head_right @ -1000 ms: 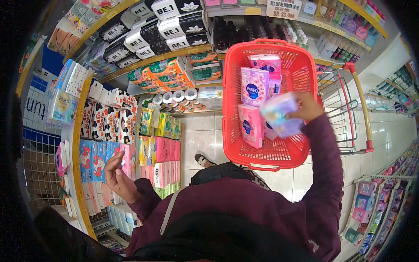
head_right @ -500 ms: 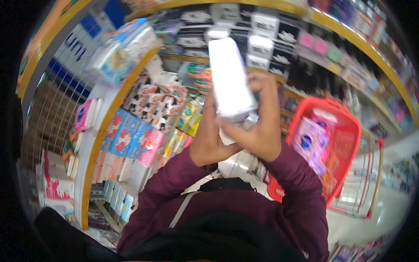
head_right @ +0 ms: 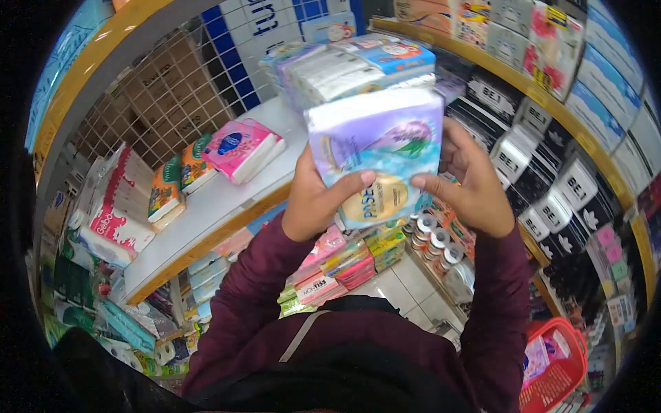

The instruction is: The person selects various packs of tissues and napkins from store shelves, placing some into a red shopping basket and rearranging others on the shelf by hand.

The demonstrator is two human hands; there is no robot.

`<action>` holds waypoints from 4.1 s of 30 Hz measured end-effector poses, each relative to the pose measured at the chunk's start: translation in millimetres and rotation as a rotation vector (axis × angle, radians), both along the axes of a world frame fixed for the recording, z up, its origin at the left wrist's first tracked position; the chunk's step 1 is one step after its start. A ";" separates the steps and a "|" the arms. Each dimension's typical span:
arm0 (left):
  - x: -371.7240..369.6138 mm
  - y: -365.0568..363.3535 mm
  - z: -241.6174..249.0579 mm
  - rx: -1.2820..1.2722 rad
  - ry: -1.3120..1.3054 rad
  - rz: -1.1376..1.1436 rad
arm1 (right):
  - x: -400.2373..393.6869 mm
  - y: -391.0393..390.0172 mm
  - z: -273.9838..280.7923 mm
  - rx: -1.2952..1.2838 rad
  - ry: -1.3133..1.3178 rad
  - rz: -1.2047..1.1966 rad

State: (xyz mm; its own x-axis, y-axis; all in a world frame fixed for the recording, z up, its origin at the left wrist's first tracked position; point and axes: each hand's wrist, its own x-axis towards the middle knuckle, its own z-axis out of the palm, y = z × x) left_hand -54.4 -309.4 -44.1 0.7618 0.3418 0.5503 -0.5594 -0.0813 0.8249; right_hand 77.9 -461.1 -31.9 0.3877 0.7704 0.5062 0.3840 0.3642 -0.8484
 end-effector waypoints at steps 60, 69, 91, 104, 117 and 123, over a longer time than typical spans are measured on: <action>42.4 98.3 87.3 -0.268 -0.278 0.394 | 86.9 201.0 122.2 0.099 0.345 0.505; 23.1 139.2 91.5 -0.221 -0.192 0.405 | 95.3 180.7 102.4 0.006 0.247 0.481; 84.7 179.5 73.4 -0.179 0.152 0.683 | 128.8 190.3 103.6 -0.360 -0.026 0.451; 109.9 213.7 61.1 -0.559 0.149 0.713 | 148.0 199.3 92.0 -0.385 0.023 0.409; 136.9 279.3 5.9 -0.614 0.035 0.377 | 161.9 290.4 130.6 -0.244 -0.148 0.363; 139.3 271.7 9.8 -0.634 0.026 0.296 | 169.9 345.1 96.4 -0.102 -0.618 0.153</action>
State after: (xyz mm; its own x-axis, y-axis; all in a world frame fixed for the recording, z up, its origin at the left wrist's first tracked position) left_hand 85.0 -37.7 -34.3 0.5975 0.7860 0.1585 -0.5671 0.2745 0.7765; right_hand 247.8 -116.0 64.5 -0.0699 0.8497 0.5227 0.7631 0.3830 -0.5206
